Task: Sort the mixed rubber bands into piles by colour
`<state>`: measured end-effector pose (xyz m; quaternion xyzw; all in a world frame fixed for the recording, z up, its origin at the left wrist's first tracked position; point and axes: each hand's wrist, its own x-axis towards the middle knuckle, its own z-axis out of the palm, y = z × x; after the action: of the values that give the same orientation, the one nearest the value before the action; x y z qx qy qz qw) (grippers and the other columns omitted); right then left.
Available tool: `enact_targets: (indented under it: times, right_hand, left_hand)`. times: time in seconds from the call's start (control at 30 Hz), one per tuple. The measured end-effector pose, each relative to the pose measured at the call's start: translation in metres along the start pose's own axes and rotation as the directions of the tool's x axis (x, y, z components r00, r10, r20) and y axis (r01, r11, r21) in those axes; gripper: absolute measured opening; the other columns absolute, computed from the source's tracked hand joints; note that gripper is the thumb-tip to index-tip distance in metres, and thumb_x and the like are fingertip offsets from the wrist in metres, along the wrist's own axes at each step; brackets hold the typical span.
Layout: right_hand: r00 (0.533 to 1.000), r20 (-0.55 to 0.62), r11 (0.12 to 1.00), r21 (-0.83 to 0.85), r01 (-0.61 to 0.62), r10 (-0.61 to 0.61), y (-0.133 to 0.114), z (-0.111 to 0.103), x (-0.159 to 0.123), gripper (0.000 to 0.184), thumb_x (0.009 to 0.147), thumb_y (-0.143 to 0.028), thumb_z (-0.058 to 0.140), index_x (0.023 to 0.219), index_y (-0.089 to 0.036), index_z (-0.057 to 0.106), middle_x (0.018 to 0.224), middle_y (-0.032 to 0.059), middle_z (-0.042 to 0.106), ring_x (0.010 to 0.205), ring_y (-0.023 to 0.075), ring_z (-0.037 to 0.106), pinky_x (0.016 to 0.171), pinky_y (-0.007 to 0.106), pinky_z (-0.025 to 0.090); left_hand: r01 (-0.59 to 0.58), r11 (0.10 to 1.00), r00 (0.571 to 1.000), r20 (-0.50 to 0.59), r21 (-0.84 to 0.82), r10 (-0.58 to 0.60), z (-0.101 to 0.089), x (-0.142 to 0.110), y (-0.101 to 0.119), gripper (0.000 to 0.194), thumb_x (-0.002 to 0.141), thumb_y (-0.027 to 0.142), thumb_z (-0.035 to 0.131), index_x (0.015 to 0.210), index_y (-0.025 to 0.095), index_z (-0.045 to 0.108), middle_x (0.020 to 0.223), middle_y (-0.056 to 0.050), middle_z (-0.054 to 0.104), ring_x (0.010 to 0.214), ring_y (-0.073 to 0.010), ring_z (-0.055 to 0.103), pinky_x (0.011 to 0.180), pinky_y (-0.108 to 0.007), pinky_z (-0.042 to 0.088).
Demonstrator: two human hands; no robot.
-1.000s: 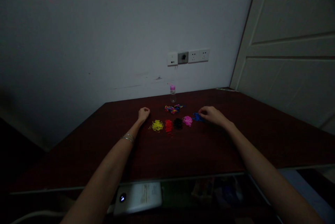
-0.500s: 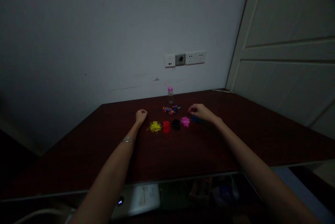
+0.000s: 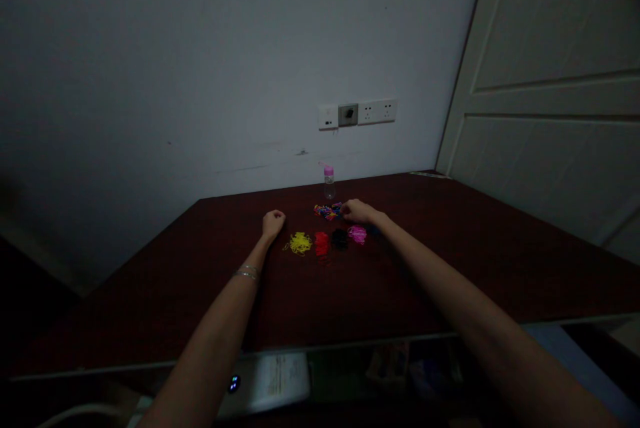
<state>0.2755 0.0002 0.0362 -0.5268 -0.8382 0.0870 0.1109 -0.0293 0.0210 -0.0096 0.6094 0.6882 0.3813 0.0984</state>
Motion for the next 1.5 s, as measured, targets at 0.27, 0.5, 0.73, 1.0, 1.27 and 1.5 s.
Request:
enact_targets:
  times: [0.27,0.5,0.73,1.0,1.27,1.5]
  right_hand:
    - [1.0,0.01,1.0,-0.024,-0.014,0.014,-0.003,0.009,0.01,0.029,0.074,-0.02,0.056,0.101,-0.022,0.068,0.095,0.0051,0.068,0.083,0.0169,0.061,0.068,0.02,0.041]
    - [1.0,0.024,0.995,-0.095,-0.018,0.02,-0.009,0.007,0.008,0.026,0.078,-0.022,0.053,0.1,-0.022,0.066,0.099,0.0072,0.066,0.087,0.0192,0.06,0.068,0.023,0.041]
    - [0.999,-0.002,0.994,-0.105,-0.038,0.038,-0.008,0.01,0.011,0.019,0.082,-0.027,0.05,0.089,-0.019,0.065,0.092,0.0073,0.066,0.08,0.0166,0.06,0.061,0.021,0.038]
    - [0.996,-0.091,1.0,-0.025,0.008,-0.01,0.003,0.004,0.002,0.017,0.081,-0.023,0.048,0.087,-0.018,0.064,0.092,0.007,0.066,0.079,0.0154,0.059,0.061,0.02,0.037]
    - [0.985,-0.17,0.988,0.152,0.0,0.026,0.039,-0.012,-0.019,0.017,0.077,-0.021,0.053,0.085,-0.015,0.067,0.084,0.0061,0.068,0.076,0.0141,0.059,0.066,0.02,0.041]
    - [0.968,-0.228,0.966,0.256,-0.049,0.11,0.081,-0.017,-0.061,0.019,0.074,-0.026,0.054,0.079,-0.014,0.068,0.077,0.0047,0.068,0.071,0.0144,0.06,0.065,0.022,0.044]
  left_hand:
    - [-0.011,1.0,1.0,-0.002,-0.021,0.011,0.0,0.0,-0.001,0.018,0.07,0.017,0.053,0.076,0.013,0.07,0.075,-0.006,0.068,0.071,-0.0148,0.06,0.067,-0.021,0.042]
    - [0.007,1.0,1.0,0.011,-0.011,-0.007,-0.003,-0.004,0.004,0.018,0.071,0.018,0.054,0.078,0.013,0.07,0.077,-0.007,0.068,0.071,-0.0148,0.06,0.065,-0.021,0.042]
    - [0.008,1.0,1.0,0.006,-0.007,-0.008,-0.003,-0.005,0.005,0.018,0.07,0.016,0.053,0.076,0.013,0.07,0.076,-0.006,0.068,0.071,-0.0148,0.06,0.065,-0.02,0.042]
    - [0.008,1.0,1.0,-0.001,-0.005,-0.008,-0.002,-0.005,0.004,0.018,0.07,0.017,0.054,0.077,0.013,0.07,0.074,-0.006,0.068,0.069,-0.0149,0.059,0.065,-0.021,0.042]
    - [-0.019,1.0,1.0,0.013,0.011,0.019,0.001,-0.003,0.001,0.018,0.071,0.019,0.053,0.077,0.013,0.07,0.075,-0.007,0.068,0.07,-0.0154,0.06,0.064,-0.021,0.042]
    - [-0.019,0.996,0.999,0.031,0.085,0.017,0.003,-0.001,0.0,0.018,0.072,0.02,0.054,0.08,0.015,0.07,0.081,-0.007,0.069,0.073,-0.0151,0.061,0.066,-0.02,0.042]
